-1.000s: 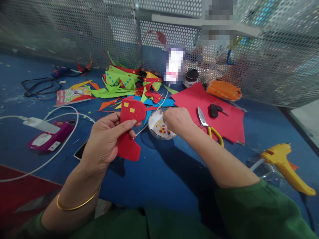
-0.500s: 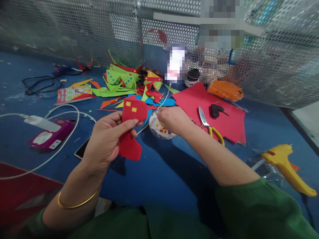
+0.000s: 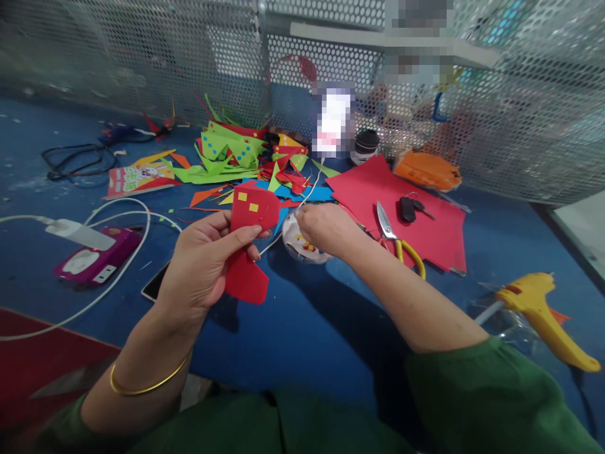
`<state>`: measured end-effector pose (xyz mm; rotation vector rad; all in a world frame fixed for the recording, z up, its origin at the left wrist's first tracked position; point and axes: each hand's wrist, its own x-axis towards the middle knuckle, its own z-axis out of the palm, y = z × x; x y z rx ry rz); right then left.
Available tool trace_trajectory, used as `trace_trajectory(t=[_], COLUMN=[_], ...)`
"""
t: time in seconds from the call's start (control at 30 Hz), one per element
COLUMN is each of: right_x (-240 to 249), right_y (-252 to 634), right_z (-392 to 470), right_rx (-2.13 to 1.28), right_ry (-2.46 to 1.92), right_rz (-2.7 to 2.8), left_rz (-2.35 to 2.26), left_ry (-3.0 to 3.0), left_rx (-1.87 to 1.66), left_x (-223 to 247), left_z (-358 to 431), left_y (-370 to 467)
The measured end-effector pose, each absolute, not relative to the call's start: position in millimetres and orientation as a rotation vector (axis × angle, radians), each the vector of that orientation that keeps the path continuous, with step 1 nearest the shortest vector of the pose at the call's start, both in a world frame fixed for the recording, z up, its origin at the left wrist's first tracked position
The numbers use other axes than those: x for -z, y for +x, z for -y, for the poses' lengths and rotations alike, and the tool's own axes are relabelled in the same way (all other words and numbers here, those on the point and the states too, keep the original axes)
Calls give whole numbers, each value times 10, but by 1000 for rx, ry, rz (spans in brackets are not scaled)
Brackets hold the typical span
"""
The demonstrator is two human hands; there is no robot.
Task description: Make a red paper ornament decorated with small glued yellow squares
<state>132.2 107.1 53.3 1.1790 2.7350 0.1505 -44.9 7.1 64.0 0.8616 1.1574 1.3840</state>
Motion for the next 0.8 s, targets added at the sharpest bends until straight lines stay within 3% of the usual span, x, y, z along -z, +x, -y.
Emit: trace_trajectory(t=[0.43, 0.6, 0.8], right_x=[-551, -617, -590], right_y=[1436, 1515, 1607], right_z=[-1077, -1025, -901], right_rx=[134, 1166, 1613], right_ry=[1506, 1981, 2059], right_rz=[-2869, -2775, -2708], left_rz=[-1189, -1165, -1139], left_ry=[872, 837, 845], left_rx=[-1387, -1389, -1361], left_x=[-646, -665, -606], left_z=[-70, -82, -105], left_y=[-452, -441, -411])
